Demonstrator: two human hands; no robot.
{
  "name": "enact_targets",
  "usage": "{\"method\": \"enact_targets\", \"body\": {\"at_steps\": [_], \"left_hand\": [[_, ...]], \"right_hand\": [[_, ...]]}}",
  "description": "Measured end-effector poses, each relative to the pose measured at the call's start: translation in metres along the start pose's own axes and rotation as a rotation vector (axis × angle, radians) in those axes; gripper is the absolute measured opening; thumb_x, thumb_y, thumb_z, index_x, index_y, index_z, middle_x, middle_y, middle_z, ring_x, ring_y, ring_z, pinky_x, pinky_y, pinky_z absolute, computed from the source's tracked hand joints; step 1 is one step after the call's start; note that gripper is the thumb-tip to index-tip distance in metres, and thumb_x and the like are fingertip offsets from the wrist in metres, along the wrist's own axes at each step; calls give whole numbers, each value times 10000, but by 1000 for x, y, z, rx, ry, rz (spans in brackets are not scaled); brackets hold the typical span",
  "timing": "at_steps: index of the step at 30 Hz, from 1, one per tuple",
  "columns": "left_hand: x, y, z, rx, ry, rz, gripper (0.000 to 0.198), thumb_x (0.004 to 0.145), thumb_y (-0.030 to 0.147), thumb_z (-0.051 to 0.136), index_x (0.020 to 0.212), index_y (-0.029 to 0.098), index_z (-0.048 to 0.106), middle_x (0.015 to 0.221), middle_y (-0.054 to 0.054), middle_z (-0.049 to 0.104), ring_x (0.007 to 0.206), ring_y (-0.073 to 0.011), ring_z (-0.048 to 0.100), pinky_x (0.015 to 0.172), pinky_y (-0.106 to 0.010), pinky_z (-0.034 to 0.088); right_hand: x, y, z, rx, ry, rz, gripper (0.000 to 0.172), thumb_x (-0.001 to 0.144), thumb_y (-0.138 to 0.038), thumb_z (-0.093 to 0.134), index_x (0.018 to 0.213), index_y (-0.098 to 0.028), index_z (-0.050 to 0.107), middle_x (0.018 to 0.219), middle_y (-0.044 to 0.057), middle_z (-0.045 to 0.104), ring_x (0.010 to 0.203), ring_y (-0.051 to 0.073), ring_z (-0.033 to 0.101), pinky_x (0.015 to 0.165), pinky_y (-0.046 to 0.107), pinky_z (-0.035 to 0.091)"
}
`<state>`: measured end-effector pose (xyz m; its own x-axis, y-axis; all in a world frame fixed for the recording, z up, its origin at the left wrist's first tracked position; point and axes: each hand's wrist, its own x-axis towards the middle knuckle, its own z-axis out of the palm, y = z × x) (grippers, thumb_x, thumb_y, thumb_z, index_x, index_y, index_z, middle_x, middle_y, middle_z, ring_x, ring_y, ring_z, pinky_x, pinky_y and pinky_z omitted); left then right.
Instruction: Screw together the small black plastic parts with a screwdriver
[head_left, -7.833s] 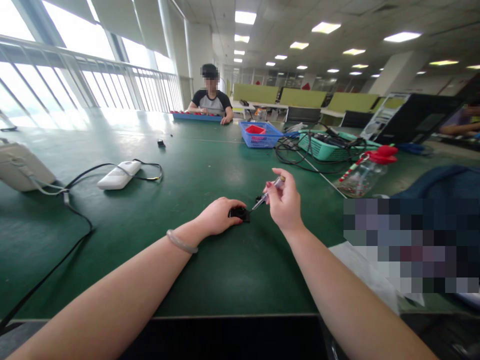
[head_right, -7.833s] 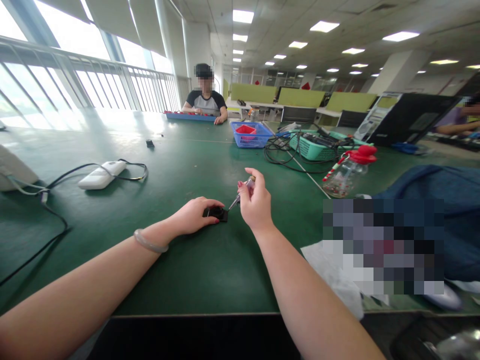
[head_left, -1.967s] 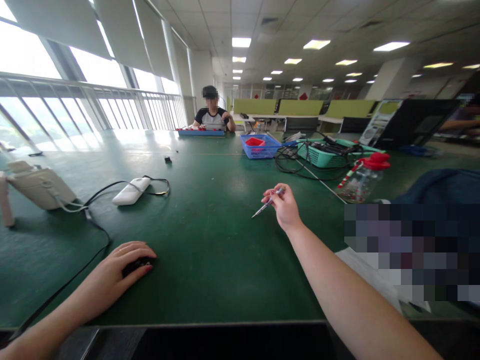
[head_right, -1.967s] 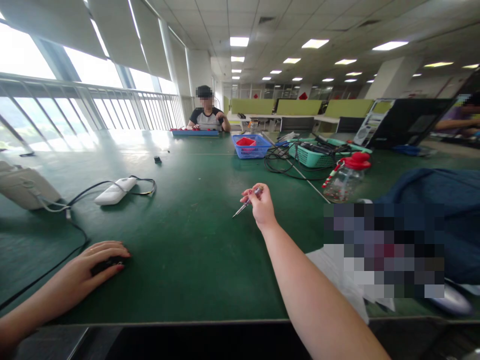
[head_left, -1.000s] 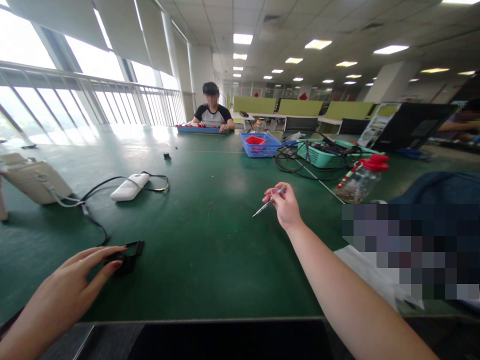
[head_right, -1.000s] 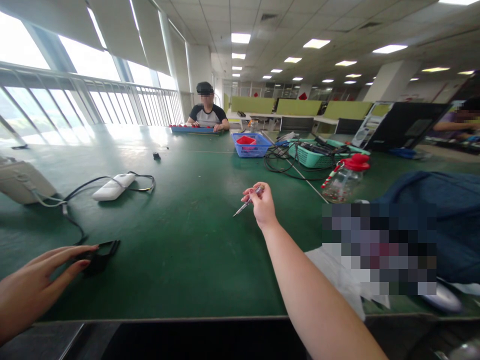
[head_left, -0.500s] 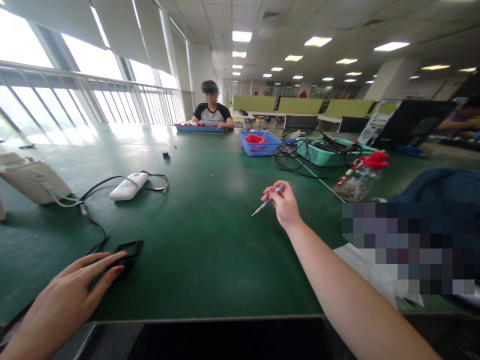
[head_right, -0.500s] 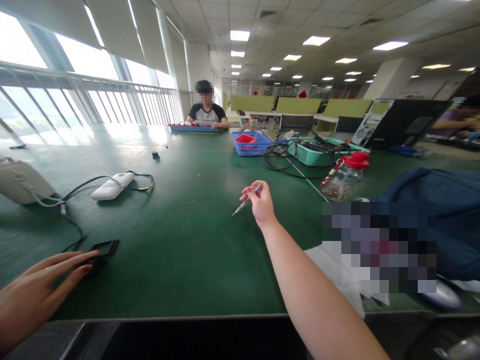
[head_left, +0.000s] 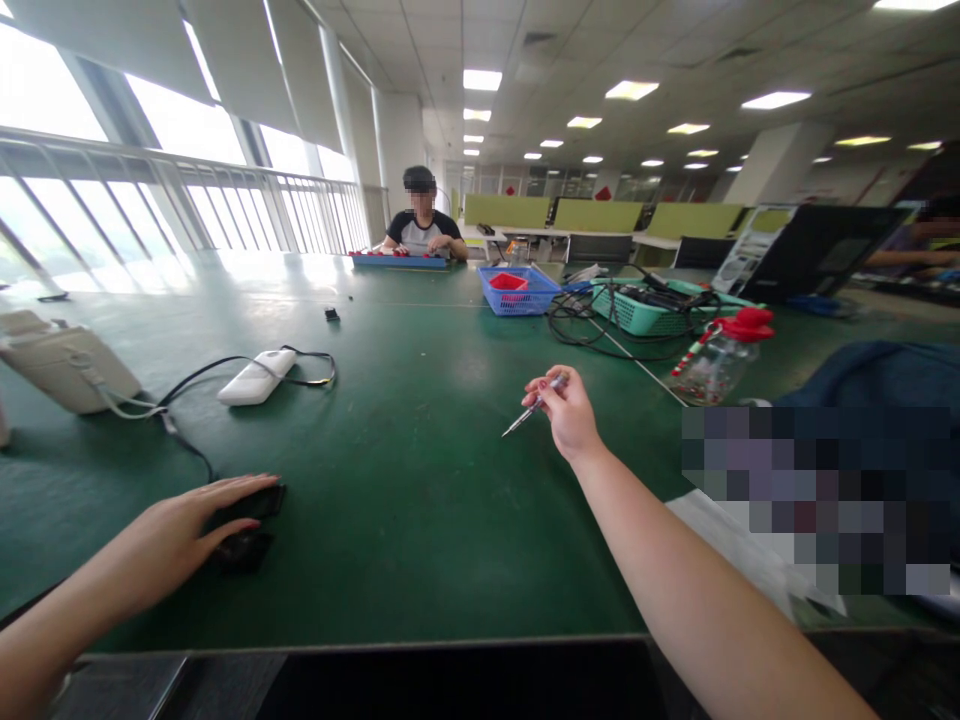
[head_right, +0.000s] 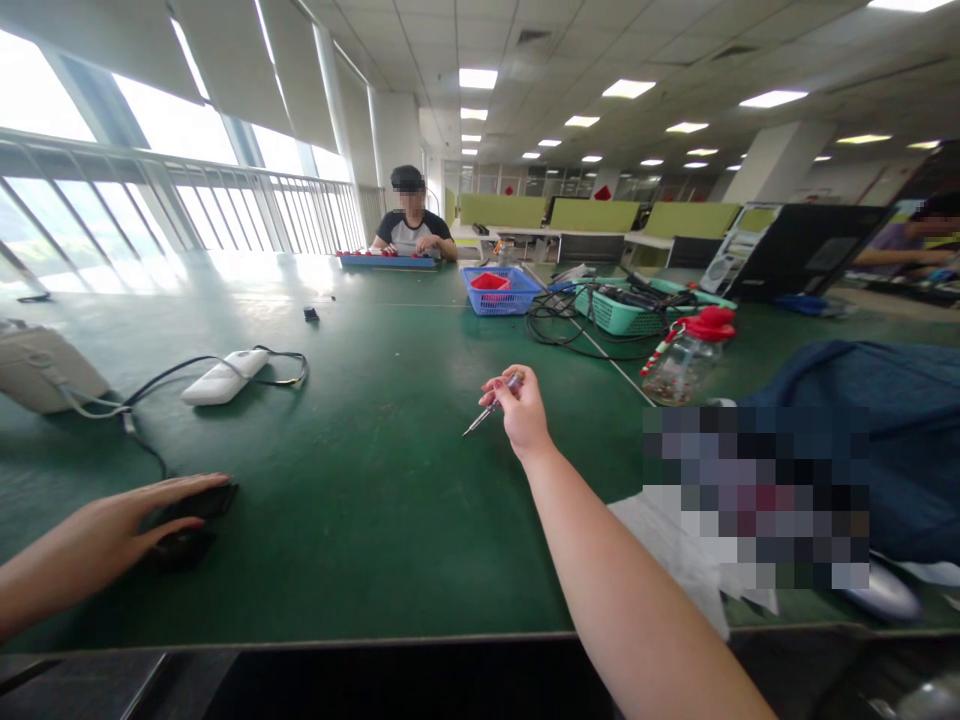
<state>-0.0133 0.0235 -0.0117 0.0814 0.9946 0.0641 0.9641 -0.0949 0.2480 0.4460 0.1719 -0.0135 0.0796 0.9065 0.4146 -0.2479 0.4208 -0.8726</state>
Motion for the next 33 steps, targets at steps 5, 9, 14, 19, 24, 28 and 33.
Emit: {"method": "enact_targets", "body": {"at_steps": [5,9,14,19,24,28,33], "left_hand": [[-1,-6,7,46,76,-64,593,828,536,441,1335,257,573,1205,-38,709,1038,-281,691,920,-402,540],[-18,-10,5,-11,266,38,555,875,484,382,1384,307,516,1333,-18,625,1163,-260,623,982,-373,515],[-44,0,7,-85,194,181,482,873,369,463,1327,527,501,1364,95,588,1245,-244,554,1090,-394,433],[-49,13,16,-62,85,175,474,846,344,498,1272,545,549,1337,97,613,1249,-269,549,1103,-425,427],[-46,16,20,-39,77,187,474,854,334,496,1266,565,541,1337,122,608,1260,-253,543,1110,-414,421],[-48,16,19,-53,104,196,457,852,332,496,1245,554,568,1336,107,612,1262,-259,540,1105,-421,422],[-52,15,17,-96,131,160,446,832,345,516,1213,565,589,1314,107,629,1256,-276,543,1107,-443,418]], "right_hand": [[0,0,-1,10,4,1,266,782,-295,678,900,-251,444,749,-61,644,614,121,632,695,335,539],[0,0,0,6,6,5,267,780,-293,679,898,-251,443,753,-62,646,620,124,632,704,344,542],[0,-1,0,-13,-4,-2,273,794,-314,678,910,-253,438,767,-52,645,635,129,636,702,344,541],[0,0,0,-22,-2,3,277,787,-318,673,916,-252,437,766,-57,639,628,124,635,705,345,542],[0,0,0,-7,-2,0,281,784,-309,677,914,-251,435,762,-58,644,621,122,633,704,340,539],[0,0,0,-3,0,1,280,785,-306,681,910,-249,437,761,-59,645,621,123,633,700,339,538],[0,0,0,-15,-7,-2,271,793,-311,670,910,-249,434,765,-58,639,623,120,632,711,342,541]]}}
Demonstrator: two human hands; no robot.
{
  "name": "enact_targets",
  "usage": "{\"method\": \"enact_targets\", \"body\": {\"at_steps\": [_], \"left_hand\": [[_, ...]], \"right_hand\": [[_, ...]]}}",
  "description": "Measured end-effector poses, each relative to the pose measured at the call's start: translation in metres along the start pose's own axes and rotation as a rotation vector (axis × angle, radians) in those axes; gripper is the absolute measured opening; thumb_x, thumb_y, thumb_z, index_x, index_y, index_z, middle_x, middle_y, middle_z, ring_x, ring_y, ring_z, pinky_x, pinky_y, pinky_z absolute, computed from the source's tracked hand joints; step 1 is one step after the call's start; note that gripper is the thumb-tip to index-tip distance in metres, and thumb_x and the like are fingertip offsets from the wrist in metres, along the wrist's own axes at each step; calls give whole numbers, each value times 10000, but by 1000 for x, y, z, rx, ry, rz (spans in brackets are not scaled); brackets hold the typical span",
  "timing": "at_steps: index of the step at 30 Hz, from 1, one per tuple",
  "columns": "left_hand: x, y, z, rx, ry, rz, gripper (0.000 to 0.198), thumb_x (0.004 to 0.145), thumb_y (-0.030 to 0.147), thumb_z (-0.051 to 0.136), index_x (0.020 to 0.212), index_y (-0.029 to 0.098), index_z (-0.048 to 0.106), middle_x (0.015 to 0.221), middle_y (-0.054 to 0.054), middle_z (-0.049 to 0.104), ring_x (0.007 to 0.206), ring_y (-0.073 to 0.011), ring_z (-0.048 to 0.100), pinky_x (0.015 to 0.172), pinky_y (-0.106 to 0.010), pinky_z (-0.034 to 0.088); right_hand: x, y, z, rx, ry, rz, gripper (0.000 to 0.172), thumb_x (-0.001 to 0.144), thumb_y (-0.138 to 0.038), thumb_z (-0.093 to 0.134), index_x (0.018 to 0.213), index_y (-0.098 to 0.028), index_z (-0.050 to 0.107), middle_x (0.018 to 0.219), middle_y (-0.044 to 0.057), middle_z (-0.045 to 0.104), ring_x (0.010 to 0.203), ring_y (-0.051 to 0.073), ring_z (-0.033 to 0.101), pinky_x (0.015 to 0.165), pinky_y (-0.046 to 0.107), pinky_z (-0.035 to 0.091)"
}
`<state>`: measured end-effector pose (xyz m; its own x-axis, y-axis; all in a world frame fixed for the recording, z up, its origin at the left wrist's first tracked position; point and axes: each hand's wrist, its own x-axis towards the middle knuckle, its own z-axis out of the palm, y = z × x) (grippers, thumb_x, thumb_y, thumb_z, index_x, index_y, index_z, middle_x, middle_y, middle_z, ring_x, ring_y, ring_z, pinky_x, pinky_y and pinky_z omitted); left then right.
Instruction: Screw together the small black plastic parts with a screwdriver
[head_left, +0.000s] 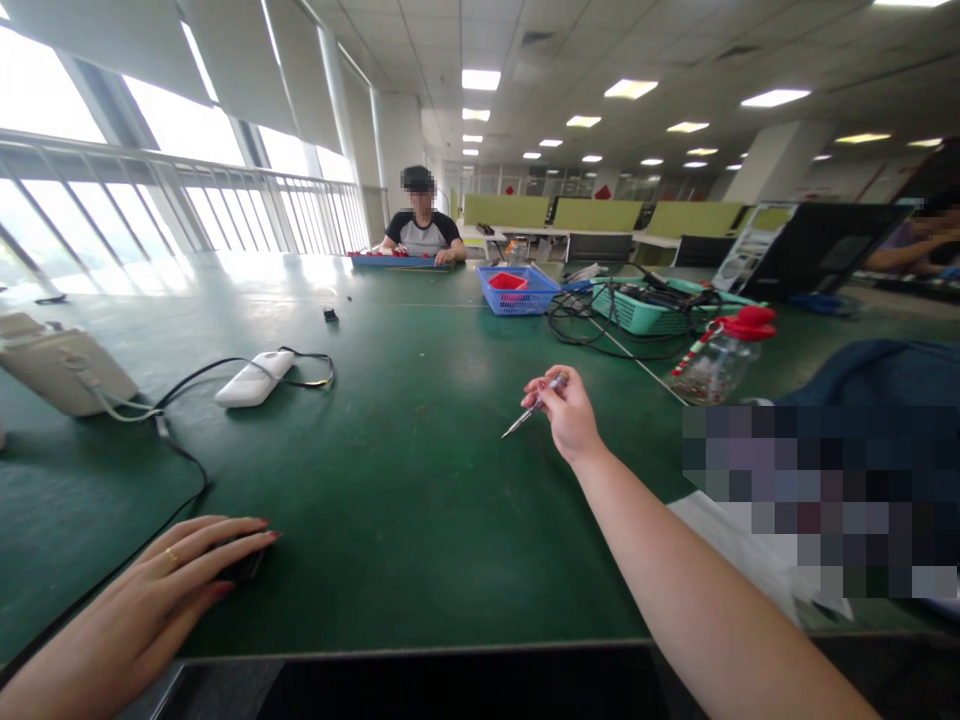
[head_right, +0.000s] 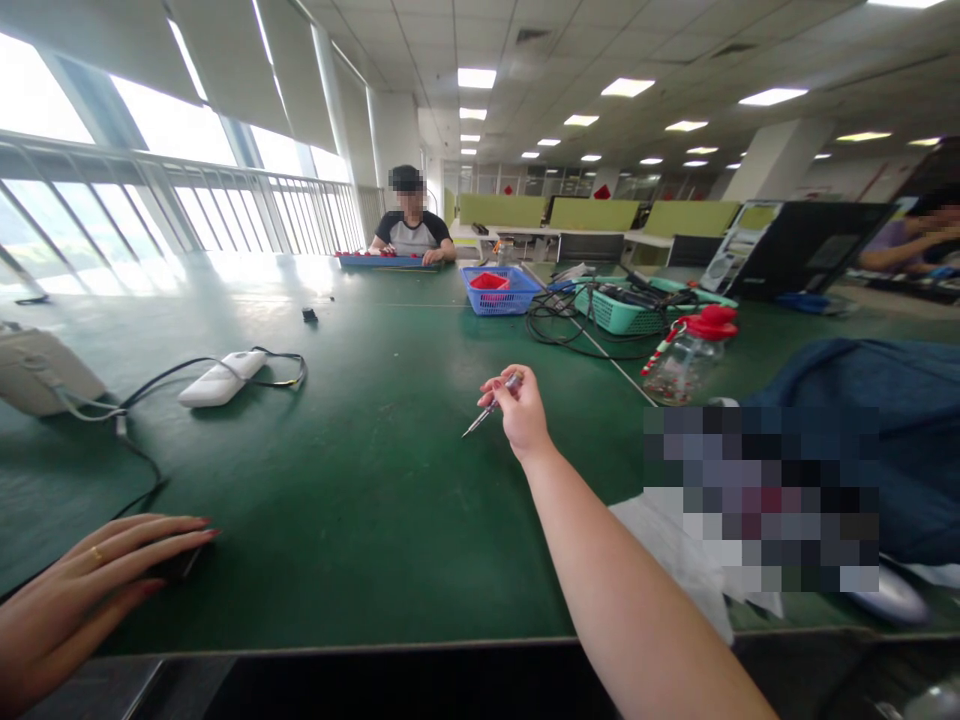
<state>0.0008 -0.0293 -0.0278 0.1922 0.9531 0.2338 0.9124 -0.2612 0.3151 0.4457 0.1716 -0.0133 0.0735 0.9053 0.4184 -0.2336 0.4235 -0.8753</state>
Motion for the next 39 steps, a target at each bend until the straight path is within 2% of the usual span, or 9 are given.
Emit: {"method": "enact_targets", "body": {"at_steps": [6,11,16,18,21,26,29,34,39], "left_hand": [[1,-7,4,0,-87,-19,444,858,371,514,1247,582,546,1354,143,593,1292,-245,527,1137,-420,386],[-3,-21,10,-21,-87,-88,546,832,438,567,1354,546,449,1388,136,567,1273,-247,554,1119,-399,414],[12,-18,5,4,-43,-91,428,779,516,583,1192,435,662,1234,63,691,1138,-266,647,1027,-384,502],[26,-1,3,30,8,-97,440,771,536,587,1164,371,692,1185,13,716,1101,-277,656,1019,-417,502],[53,45,2,3,57,-73,459,814,531,554,1201,313,673,1172,-36,714,1092,-279,644,991,-435,508],[112,135,12,-121,-44,162,350,874,401,554,1204,336,649,1175,-26,702,1062,-234,649,952,-377,514],[152,169,30,-127,-55,260,282,880,313,582,1147,285,670,1101,-53,724,1027,-238,651,913,-366,511],[201,188,72,-61,-35,268,312,848,277,649,1153,213,658,1005,-109,724,1018,-281,638,870,-392,504],[213,184,98,-116,-31,243,328,825,304,683,1140,216,655,1006,-112,713,991,-281,648,864,-401,513]], "right_hand": [[0,0,1,2,3,-5,275,789,-318,675,904,-250,435,762,-58,640,619,120,630,704,342,544],[1,0,-1,-15,-3,-9,272,799,-335,672,911,-251,438,764,-56,636,628,121,635,709,343,547],[-1,-5,2,-51,-38,-38,275,802,-356,687,913,-243,461,742,-50,640,632,131,642,706,344,547],[-4,-9,5,-99,-80,-52,262,814,-366,683,918,-238,480,737,-41,642,642,138,647,712,345,546],[-10,-17,11,-199,-145,-64,249,833,-397,667,948,-236,515,754,-22,646,670,151,655,729,357,551],[-18,-24,18,-365,-233,-122,262,873,-416,621,1062,-242,573,807,4,659,728,170,669,766,382,561],[-19,-26,19,-387,-251,-143,282,877,-414,618,1101,-246,584,813,6,662,725,173,673,760,379,564],[-19,-26,19,-397,-251,-132,308,874,-423,617,1120,-237,614,786,11,660,705,174,670,723,359,561],[-16,-24,19,-422,-246,-116,280,884,-446,594,1011,-210,676,769,23,665,636,153,646,657,323,546]]}}
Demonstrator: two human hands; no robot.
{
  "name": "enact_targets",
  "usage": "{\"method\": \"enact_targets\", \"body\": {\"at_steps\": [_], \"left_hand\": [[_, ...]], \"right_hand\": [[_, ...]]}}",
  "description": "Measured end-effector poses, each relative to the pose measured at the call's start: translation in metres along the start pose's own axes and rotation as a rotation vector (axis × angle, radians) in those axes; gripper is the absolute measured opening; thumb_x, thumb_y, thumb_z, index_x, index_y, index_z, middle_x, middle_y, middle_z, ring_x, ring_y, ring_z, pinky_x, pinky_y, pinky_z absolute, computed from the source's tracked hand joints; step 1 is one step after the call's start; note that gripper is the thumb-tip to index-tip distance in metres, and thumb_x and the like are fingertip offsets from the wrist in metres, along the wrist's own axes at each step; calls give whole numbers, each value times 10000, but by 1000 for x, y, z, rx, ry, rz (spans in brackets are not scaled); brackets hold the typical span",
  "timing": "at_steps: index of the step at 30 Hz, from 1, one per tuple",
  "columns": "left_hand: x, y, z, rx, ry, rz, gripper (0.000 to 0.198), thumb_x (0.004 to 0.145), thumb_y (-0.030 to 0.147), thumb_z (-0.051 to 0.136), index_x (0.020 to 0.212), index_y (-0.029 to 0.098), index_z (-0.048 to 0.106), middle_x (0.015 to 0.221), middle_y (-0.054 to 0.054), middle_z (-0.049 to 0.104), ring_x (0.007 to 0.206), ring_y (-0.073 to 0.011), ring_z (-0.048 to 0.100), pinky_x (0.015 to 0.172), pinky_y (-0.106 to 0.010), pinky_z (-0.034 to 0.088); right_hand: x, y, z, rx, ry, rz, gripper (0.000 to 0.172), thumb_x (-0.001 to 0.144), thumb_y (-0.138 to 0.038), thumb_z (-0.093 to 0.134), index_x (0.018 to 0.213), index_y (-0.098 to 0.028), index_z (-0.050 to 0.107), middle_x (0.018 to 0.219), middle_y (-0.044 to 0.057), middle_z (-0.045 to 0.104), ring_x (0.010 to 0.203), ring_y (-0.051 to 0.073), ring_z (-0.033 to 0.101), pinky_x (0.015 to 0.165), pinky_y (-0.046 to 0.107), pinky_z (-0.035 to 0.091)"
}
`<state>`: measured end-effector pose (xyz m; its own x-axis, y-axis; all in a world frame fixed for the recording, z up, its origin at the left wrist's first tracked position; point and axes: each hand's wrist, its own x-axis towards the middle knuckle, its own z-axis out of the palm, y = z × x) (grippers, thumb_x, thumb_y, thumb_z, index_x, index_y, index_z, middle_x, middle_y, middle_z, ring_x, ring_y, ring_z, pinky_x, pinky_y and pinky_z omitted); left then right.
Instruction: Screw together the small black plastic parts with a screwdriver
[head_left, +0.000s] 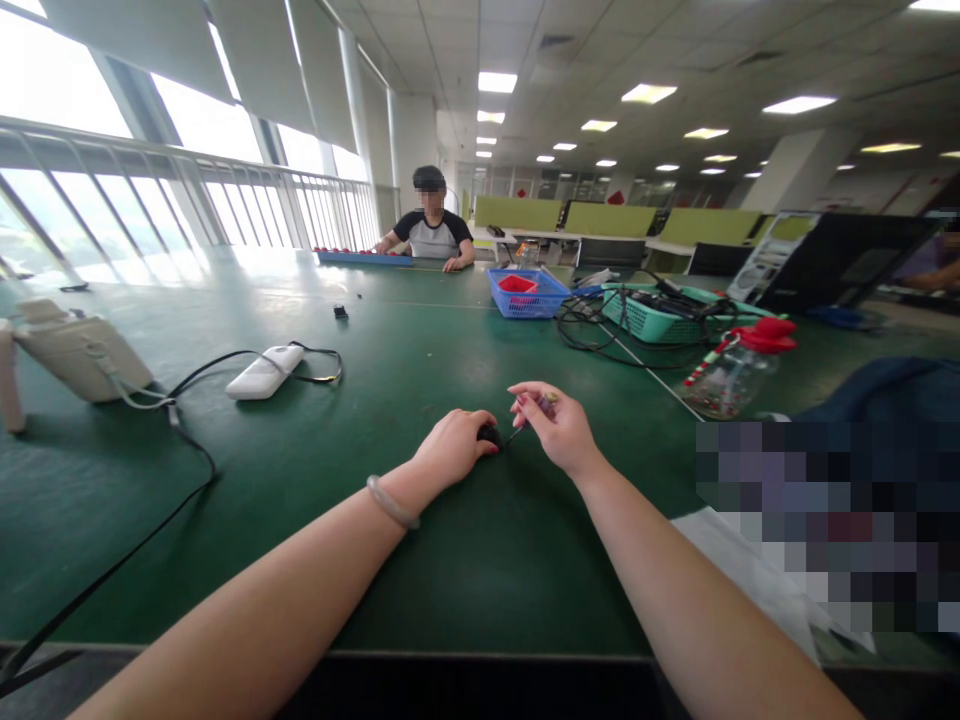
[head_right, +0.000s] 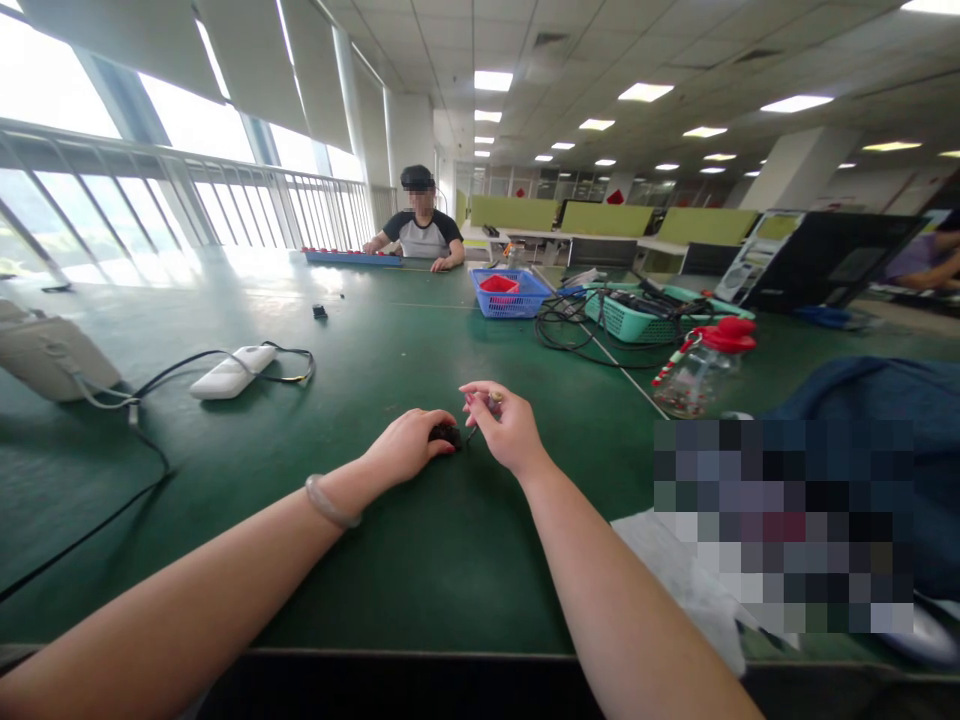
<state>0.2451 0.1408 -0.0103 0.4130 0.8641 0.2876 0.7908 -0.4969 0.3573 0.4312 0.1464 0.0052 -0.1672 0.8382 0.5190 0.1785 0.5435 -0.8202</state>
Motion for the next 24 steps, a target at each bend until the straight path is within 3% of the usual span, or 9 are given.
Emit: {"method": "enact_targets", "body": {"at_steps": [7,14,24], "left_hand": [[-3,-19,4,-190,28,30,491,800,290,690,1269,180,599,1202,-120,666,1072,-245,635,979,-371,486],[1,-27,2,-164,-2,-3,343,780,302,678,1117,243,700,1105,-38,728,1047,-242,642,986,-377,481],[2,-26,6,-108,32,-28,370,787,321,648,1147,243,682,1061,-41,724,1062,-248,601,978,-372,490]], "right_hand": [[1,-4,1,-80,31,-9,290,888,-459,583,919,-199,706,748,35,684,636,162,658,656,313,536],[0,-12,1,-211,20,-19,293,856,-458,626,822,-183,719,721,42,687,607,160,658,622,290,519],[2,-13,1,-176,19,33,389,866,-543,578,838,-181,719,732,44,687,616,164,665,618,290,517]]}}
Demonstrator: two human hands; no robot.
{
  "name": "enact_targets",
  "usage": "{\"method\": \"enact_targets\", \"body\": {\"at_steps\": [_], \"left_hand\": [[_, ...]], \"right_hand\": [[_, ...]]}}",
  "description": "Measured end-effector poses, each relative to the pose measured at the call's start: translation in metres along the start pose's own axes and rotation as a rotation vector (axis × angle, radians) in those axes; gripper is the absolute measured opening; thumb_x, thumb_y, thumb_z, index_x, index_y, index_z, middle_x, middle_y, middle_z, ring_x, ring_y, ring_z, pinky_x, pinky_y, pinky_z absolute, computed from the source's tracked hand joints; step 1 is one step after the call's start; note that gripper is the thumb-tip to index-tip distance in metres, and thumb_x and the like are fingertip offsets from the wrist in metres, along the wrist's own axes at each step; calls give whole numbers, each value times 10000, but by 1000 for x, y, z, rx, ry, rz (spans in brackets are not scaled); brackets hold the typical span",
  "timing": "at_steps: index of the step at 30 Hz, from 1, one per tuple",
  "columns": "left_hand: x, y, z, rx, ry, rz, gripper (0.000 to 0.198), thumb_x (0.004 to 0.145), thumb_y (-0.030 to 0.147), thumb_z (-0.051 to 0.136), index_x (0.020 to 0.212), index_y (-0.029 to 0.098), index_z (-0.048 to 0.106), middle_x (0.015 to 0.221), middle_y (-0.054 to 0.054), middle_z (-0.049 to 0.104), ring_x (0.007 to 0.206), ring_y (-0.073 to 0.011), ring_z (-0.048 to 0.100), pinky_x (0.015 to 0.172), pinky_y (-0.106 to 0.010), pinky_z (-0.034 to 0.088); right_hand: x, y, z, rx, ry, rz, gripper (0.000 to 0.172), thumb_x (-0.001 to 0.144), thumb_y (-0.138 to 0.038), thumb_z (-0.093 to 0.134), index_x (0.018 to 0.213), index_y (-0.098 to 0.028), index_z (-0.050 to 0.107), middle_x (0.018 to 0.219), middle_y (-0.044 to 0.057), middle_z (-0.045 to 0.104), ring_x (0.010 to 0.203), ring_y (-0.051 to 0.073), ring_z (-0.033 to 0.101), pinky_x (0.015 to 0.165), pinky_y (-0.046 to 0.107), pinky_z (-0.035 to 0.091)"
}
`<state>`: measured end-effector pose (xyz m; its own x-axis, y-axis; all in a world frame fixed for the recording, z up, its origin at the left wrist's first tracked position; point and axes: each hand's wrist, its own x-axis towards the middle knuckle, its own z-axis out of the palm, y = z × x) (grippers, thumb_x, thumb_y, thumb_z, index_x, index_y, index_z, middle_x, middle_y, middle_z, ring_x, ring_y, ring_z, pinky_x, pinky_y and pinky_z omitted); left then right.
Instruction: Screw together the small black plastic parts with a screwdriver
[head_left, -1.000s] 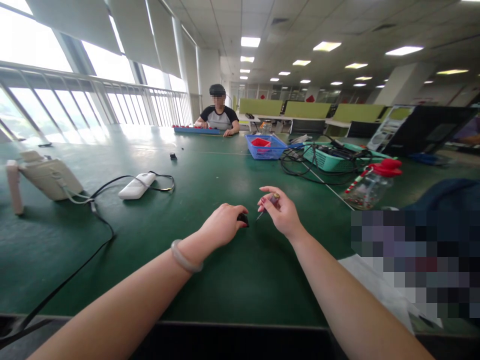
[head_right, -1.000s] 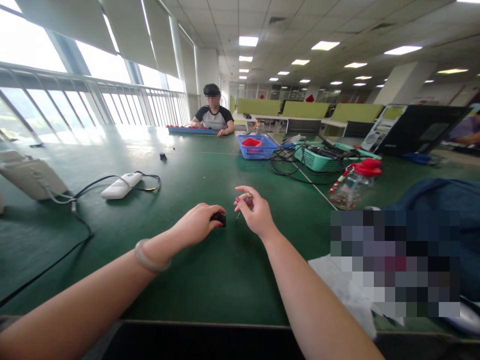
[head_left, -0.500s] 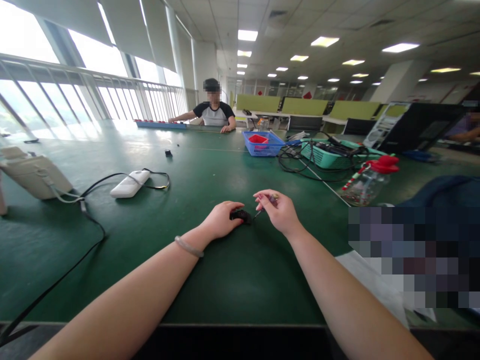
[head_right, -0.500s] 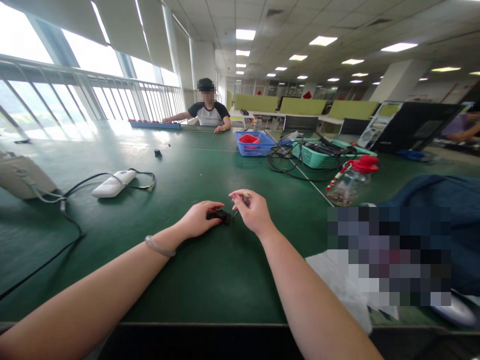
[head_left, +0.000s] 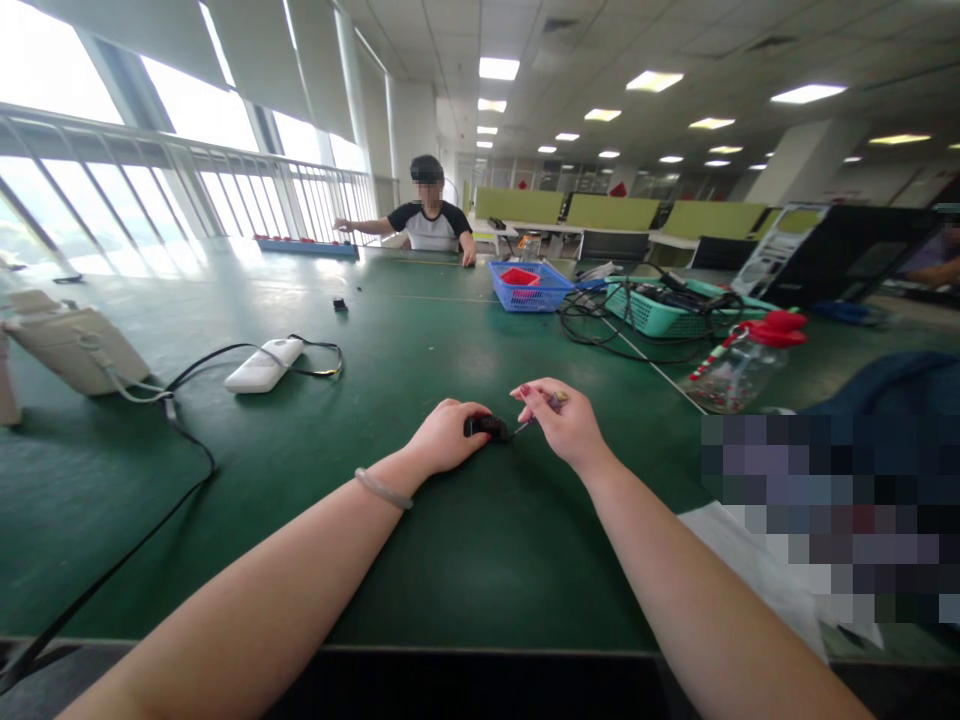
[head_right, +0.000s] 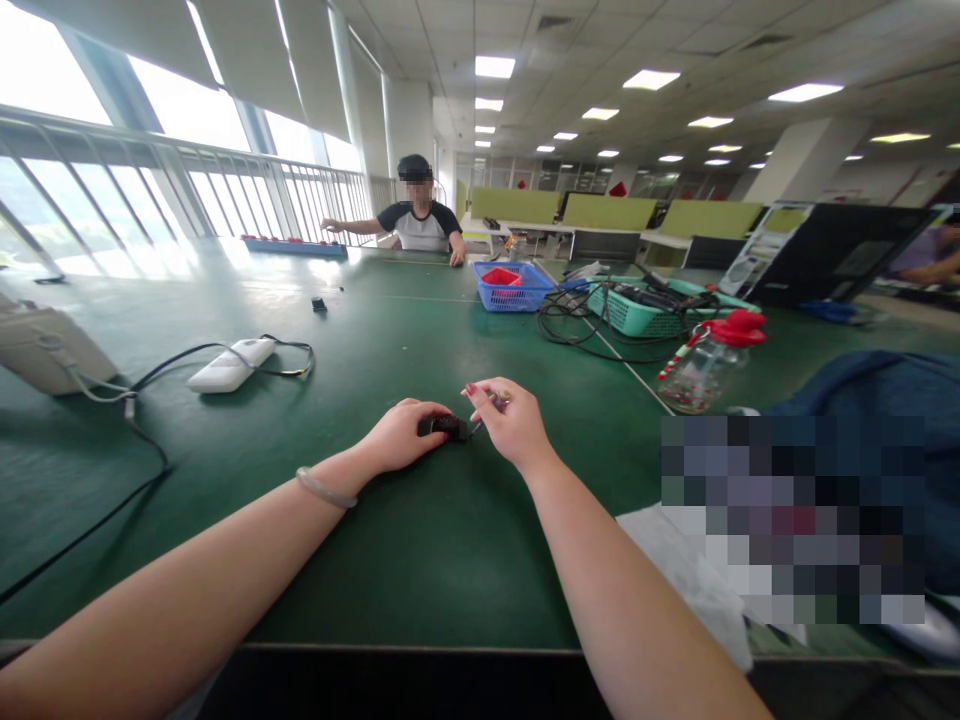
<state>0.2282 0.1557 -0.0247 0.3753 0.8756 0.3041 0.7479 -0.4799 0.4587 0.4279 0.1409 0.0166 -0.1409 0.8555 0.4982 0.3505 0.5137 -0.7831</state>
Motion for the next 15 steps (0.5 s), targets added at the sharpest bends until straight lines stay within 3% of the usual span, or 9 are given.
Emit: {"method": "enact_targets", "body": {"at_steps": [7,12,15], "left_hand": [[0,1,-2,-9,-14,-22,377,798,321,646,1166,246,677,1091,-42,722,1085,-247,605,998,-372,485],[0,2,-2,-18,-14,-44,377,793,321,658,1163,248,678,1103,-40,720,1095,-245,604,1013,-375,478],[0,2,-3,-21,-24,-38,371,799,326,654,1162,248,678,1110,-38,719,1095,-247,600,1009,-378,480]], "right_hand": [[-1,-2,0,-59,-24,-30,425,892,-560,532,840,-183,721,745,45,670,610,154,645,613,287,495],[-1,-1,-1,-320,52,-149,465,938,-572,427,838,-201,689,822,62,655,747,180,624,671,296,456],[-2,-3,-4,-486,125,-174,525,949,-603,353,722,-207,614,708,44,601,671,175,566,624,299,396]]}}
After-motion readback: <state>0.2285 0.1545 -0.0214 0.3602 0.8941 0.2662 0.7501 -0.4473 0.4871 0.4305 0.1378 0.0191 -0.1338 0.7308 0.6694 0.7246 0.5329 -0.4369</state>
